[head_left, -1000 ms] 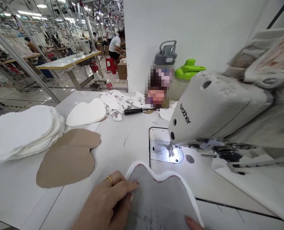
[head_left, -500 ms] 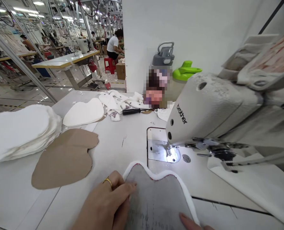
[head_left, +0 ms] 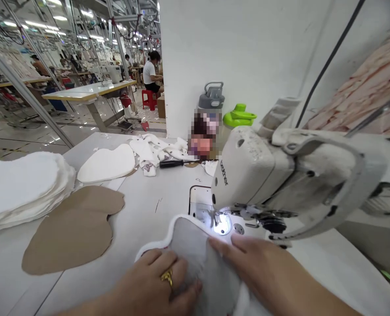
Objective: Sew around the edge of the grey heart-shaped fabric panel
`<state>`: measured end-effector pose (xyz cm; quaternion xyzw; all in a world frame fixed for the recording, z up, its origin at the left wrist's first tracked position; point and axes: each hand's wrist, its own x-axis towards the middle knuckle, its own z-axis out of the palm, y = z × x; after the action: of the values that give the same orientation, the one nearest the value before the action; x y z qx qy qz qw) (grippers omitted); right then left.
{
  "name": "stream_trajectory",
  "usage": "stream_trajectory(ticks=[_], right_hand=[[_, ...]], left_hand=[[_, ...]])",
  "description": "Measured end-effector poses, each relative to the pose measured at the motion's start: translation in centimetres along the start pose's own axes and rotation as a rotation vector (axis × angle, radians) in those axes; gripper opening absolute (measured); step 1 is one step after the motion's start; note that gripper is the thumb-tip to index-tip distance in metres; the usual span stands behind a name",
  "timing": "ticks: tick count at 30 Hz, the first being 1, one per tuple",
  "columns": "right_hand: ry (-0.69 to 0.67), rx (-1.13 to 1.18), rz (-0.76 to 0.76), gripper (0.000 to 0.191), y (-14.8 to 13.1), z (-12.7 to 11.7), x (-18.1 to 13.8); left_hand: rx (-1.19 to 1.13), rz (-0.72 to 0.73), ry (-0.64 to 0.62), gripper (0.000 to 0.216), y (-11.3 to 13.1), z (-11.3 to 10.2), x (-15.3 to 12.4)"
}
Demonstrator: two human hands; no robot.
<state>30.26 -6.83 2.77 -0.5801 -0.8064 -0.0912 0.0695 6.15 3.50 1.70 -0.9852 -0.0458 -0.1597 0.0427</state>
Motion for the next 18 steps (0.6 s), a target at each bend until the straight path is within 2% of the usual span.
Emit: stream_trajectory(ticks=[3, 5, 7, 10, 15, 18], right_hand=[[0.082, 0.043, 0.063, 0.042, 2.1, -0.8, 0.9], [0.055, 0.145, 0.051, 0.037, 2.4, -1.4, 1.1], [0.042, 0.187, 0.05, 0.037, 2.1, -1.6, 1.1], [0.039, 0.161, 0.051, 0.036, 1.9, -0.6, 0.8], [0.224, 0.12, 0.13, 0.038, 2.3, 2.3, -0.8], [0.23, 0.127, 0.158, 0.038, 2.2, 2.9, -1.3]], left_hand=[[0.069, -0.123, -0.136, 0.03, -1.0, -0.1, 2.0], [0.04, -0.173, -0.201, 0.031, -1.4, 0.2, 3.1], [0.01, -0.145, -0.182, 0.028, -1.6, 0.6, 4.1], [-0.048, -0.104, -0.17, 0.025, -2.1, 0.7, 5.3], [-0.21, -0.217, -0.197, 0.037, -3.5, 0.3, 6.8], [-0.225, -0.269, -0.157, 0.034, -3.8, 0.6, 7.3]])
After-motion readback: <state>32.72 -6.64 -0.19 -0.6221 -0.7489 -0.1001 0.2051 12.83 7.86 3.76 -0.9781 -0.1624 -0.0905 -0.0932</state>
